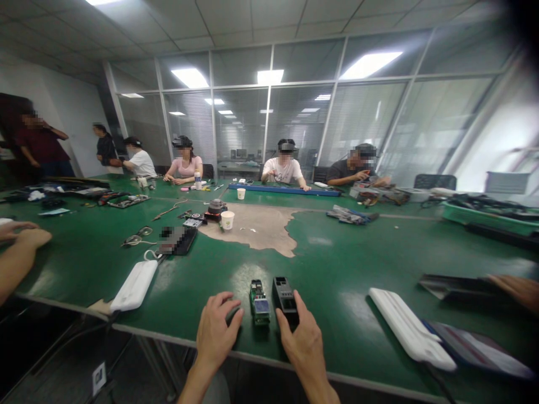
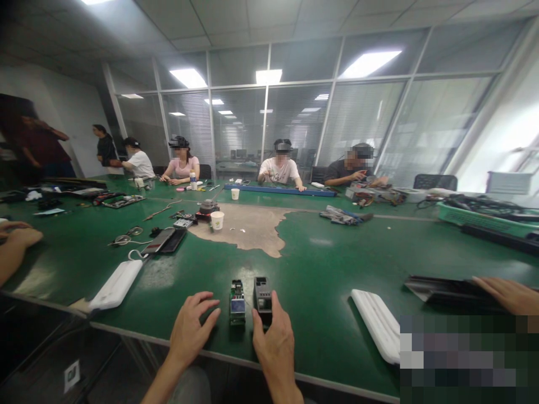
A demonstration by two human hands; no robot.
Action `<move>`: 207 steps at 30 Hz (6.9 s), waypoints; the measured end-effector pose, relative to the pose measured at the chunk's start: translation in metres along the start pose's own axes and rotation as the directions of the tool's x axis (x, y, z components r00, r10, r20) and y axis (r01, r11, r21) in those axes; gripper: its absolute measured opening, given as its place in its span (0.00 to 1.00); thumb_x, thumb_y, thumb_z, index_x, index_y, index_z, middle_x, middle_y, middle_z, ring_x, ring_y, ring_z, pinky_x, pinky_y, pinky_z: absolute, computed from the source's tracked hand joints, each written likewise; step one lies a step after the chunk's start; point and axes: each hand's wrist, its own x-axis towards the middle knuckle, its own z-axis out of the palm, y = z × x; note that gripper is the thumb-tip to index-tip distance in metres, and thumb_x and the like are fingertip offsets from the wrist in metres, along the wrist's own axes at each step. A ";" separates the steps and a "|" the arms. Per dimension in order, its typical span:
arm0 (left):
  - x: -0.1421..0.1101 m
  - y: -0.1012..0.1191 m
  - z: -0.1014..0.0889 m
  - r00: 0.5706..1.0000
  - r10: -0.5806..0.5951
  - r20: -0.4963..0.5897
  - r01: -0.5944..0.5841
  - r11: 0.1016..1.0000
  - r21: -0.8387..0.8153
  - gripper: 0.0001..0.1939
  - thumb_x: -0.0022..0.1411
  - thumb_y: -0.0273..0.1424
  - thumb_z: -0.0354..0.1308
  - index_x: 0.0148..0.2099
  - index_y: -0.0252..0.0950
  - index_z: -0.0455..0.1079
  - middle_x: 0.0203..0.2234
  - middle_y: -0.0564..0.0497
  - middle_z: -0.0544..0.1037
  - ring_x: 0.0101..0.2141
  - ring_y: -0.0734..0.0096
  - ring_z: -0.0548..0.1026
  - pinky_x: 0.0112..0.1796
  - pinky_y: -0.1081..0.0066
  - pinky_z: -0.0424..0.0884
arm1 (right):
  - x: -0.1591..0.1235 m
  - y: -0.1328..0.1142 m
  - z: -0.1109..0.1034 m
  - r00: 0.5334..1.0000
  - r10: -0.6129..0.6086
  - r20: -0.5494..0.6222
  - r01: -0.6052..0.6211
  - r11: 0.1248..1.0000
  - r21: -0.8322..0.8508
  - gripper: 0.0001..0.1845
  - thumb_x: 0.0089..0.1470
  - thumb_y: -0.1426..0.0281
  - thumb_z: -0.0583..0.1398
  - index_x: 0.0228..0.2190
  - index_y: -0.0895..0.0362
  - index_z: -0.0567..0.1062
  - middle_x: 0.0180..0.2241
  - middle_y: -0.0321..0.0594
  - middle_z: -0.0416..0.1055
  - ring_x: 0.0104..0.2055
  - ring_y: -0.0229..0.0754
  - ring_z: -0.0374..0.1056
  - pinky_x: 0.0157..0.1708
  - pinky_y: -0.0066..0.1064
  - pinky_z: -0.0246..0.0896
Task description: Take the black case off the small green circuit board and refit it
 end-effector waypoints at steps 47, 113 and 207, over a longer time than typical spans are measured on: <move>0.010 0.002 0.007 0.996 -0.057 -0.075 0.040 0.976 -0.215 0.15 0.65 0.38 0.47 0.34 0.38 0.73 0.29 0.50 0.75 0.31 0.71 0.71 0.35 0.73 0.65 | -0.001 0.004 -0.003 0.995 0.105 0.000 -0.105 0.994 0.034 0.38 0.54 0.50 0.56 0.57 0.63 0.63 0.52 0.53 0.68 0.53 0.54 0.64 0.53 0.45 0.59; 0.004 -0.002 0.012 0.994 0.023 -0.103 -0.029 0.998 -0.054 0.13 0.65 0.34 0.48 0.33 0.38 0.71 0.30 0.51 0.73 0.33 0.72 0.71 0.37 0.74 0.63 | -0.023 -0.045 0.024 0.987 -0.160 0.027 0.160 0.987 -0.011 0.33 0.58 0.53 0.54 0.57 0.63 0.62 0.47 0.54 0.71 0.47 0.51 0.67 0.47 0.42 0.61; 0.000 0.007 0.013 0.998 0.021 -0.065 -0.011 0.989 0.147 0.15 0.67 0.35 0.45 0.33 0.39 0.70 0.31 0.50 0.72 0.34 0.72 0.70 0.35 0.73 0.59 | 0.018 -0.075 -0.015 0.995 -0.031 0.097 0.027 0.999 0.046 0.33 0.54 0.57 0.56 0.56 0.64 0.66 0.47 0.55 0.72 0.49 0.53 0.69 0.49 0.40 0.62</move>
